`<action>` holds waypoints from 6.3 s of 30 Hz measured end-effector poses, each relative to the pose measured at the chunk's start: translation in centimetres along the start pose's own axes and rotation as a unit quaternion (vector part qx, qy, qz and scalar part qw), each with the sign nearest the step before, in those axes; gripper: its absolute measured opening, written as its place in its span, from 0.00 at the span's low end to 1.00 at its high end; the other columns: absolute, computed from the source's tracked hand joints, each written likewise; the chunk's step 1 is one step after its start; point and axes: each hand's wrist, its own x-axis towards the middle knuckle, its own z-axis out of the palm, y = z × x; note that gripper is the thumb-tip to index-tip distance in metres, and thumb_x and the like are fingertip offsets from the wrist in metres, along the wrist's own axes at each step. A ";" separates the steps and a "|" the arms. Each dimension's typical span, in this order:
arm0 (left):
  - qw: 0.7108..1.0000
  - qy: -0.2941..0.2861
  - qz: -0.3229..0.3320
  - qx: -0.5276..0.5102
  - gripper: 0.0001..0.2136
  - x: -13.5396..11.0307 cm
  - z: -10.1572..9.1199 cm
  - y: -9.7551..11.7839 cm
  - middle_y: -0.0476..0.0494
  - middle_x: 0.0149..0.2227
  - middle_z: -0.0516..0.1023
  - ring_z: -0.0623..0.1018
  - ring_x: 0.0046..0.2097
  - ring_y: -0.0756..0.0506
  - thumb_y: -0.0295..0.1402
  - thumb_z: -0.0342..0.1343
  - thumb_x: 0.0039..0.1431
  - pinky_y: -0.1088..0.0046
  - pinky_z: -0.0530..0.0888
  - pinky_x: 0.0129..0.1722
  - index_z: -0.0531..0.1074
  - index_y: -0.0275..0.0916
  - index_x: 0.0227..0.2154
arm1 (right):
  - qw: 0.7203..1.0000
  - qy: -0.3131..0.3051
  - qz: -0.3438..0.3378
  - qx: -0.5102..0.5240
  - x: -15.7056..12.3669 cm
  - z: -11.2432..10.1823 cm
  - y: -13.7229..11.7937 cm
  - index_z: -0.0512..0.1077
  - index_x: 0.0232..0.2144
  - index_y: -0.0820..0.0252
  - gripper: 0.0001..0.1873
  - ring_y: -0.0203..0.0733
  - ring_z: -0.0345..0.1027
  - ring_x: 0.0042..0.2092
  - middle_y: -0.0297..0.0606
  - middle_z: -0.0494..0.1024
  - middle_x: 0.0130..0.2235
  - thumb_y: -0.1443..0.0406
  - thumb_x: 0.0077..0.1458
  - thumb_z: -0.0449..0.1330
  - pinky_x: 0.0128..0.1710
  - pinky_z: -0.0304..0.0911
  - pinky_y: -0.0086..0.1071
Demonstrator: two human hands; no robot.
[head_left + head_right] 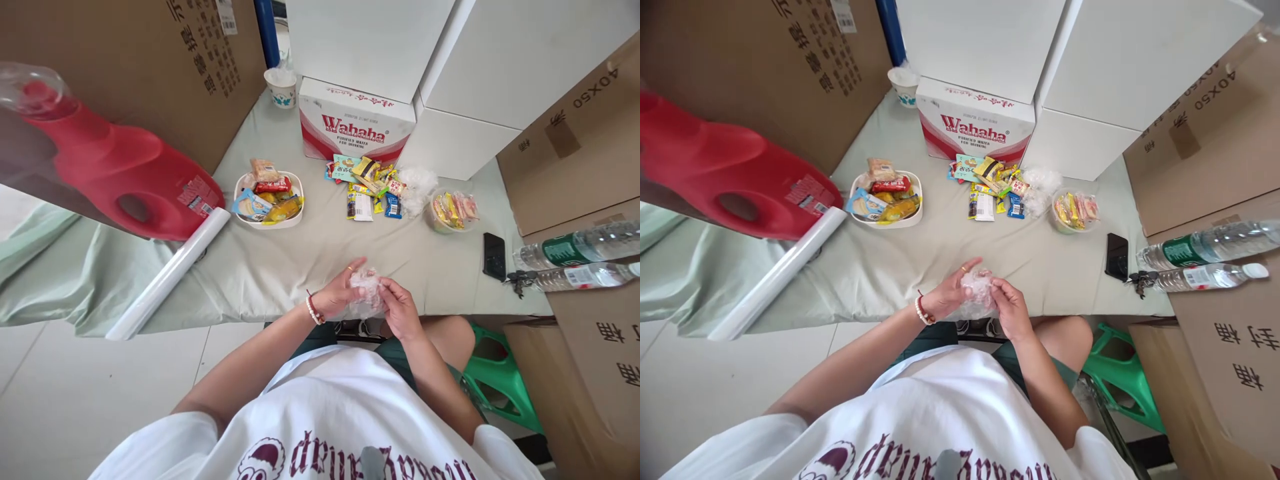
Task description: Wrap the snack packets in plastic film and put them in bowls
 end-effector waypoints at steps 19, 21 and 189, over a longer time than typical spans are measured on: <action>0.972 0.174 0.013 -0.160 0.19 -0.6 -2.2 2.3 0.52 0.34 0.76 0.77 0.36 0.51 0.39 0.76 0.47 0.69 0.79 0.42 0.69 0.40 0.31 | 0.989 0.083 -0.123 -0.016 -1.4 -4.6 -3.1 0.80 0.40 0.53 0.14 0.38 0.67 0.32 0.34 0.76 0.32 0.51 0.58 0.68 0.35 0.67 0.34; 0.972 0.176 0.034 -0.151 0.18 -0.2 -2.6 2.6 0.51 0.38 0.78 0.78 0.39 0.50 0.38 0.74 0.47 0.64 0.80 0.46 0.70 0.42 0.33 | 0.985 0.075 -0.135 -0.078 -2.0 -5.1 -2.8 0.81 0.41 0.52 0.13 0.40 0.68 0.33 0.35 0.77 0.32 0.52 0.61 0.66 0.37 0.69 0.36; 0.592 0.061 0.095 0.798 0.39 -4.0 -10.6 3.4 0.33 0.74 0.57 0.59 0.74 0.32 0.57 0.45 0.69 0.38 0.37 0.73 0.50 0.38 0.75 | 0.705 0.036 -0.156 -0.691 29.3 8.0 -8.2 0.66 0.64 0.61 0.25 0.57 0.72 0.56 0.54 0.73 0.61 0.62 0.71 0.44 0.54 0.68 0.46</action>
